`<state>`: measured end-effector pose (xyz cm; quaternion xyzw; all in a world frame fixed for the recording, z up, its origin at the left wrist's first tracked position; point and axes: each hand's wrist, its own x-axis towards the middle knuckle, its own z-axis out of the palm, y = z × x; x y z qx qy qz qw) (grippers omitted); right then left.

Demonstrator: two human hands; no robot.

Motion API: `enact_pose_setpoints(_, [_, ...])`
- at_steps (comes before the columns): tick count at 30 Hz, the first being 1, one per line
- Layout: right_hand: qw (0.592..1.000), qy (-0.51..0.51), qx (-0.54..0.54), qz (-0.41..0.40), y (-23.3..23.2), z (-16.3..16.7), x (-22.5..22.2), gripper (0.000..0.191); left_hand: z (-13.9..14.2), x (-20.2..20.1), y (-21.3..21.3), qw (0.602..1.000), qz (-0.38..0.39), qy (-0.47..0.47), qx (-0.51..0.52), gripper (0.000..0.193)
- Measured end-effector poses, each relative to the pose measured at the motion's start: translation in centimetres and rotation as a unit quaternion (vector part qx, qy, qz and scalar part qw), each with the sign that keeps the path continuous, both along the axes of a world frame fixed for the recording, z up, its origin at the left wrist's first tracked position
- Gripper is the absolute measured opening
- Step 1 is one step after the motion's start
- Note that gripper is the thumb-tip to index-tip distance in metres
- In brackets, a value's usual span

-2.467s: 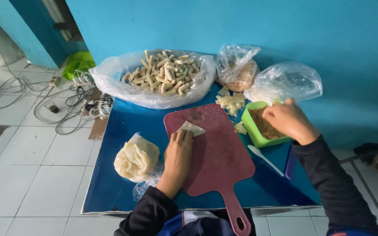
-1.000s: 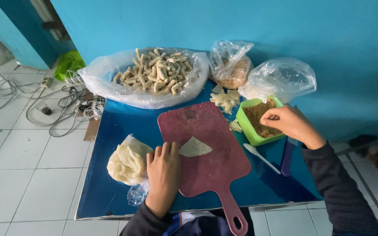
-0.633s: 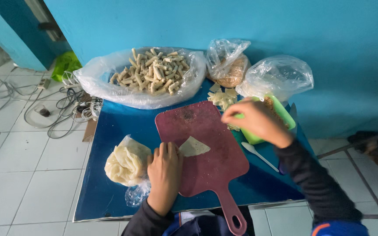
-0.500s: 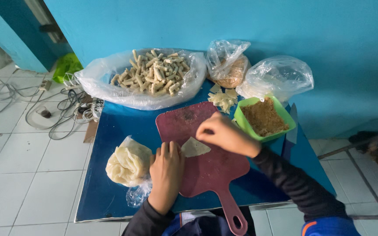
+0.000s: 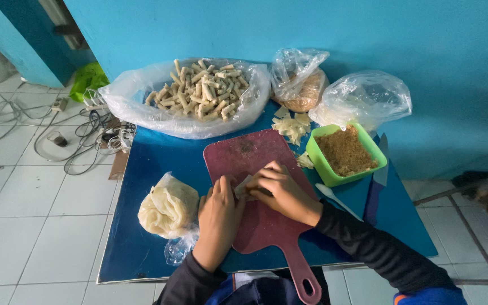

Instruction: The person takes thin pastry wrapper sheets, places a portion of brown filling from a green container onto each wrapper, then folds and rolls the wrapper by hand on a paddle-shaped cutting board. Finished rolls are added to a large bowl already holding many rolled items, and the person repeats the wrapping cycle.

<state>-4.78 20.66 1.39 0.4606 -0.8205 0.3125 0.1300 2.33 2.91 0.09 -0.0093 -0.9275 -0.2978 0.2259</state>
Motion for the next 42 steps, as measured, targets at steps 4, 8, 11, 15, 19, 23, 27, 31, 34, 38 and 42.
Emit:
enact_pose_setpoints(4, [0.999,0.038,-0.014,-0.016,0.1,-0.7,0.0,0.016,0.1,-0.1,0.2,1.0,0.009,-0.008,-0.001,0.03])
enact_pose_setpoints(8, [0.997,0.057,-0.03,-0.041,0.0,-1.2,-0.7,0.015,-0.2,-0.2,0.3,1.0,0.014,0.009,-0.007,0.025])
enact_pose_setpoints(11, [0.997,0.046,-0.042,-0.043,0.1,-1.0,-1.2,0.012,-0.3,0.0,0.1,1.0,0.012,0.012,0.004,0.021])
enact_pose_setpoints(15, [0.999,0.012,-0.025,-0.03,0.3,-0.5,-1.0,0.011,-0.3,0.1,0.0,0.999,0.008,0.023,0.022,0.014])
enact_pose_setpoints(19, [1.0,-0.005,-0.018,-0.021,0.2,-0.1,-0.8,0.01,-0.3,0.1,0.1,0.999,0.002,0.029,0.03,0.013])
enact_pose_setpoints(23, [0.998,0.046,0.002,-0.051,0.2,-0.4,-0.4,0.012,-0.2,0.1,0.0,0.998,-0.005,0.035,0.042,0.015])
enact_pose_setpoints(27, [0.997,0.056,0.021,-0.046,0.0,-0.8,-0.3,0.012,0.0,0.2,0.1,0.997,-0.007,0.02,0.068,0.015])
enact_pose_setpoints(31, [0.998,0.045,0.008,-0.046,0.0,-0.4,-0.7,0.012,0.3,0.3,0.2,0.997,-0.013,0.034,0.074,0.015])
enact_pose_setpoints(34, [0.996,0.077,-0.014,-0.042,-0.1,-0.1,-0.6,0.013,0.6,0.3,0.2,0.996,-0.018,0.036,0.08,0.014])
enact_pose_setpoints(38, [0.995,0.088,0.009,-0.036,-0.2,0.4,-0.1,0.018,0.8,0.4,0.5,0.996,-0.012,0.028,0.086,0.014])
enact_pose_setpoints(42, [0.99,0.107,0.036,-0.088,0.6,0.9,0.1,0.012,0.6,0.4,0.6,0.993,-0.034,0.072,0.083,0.016])
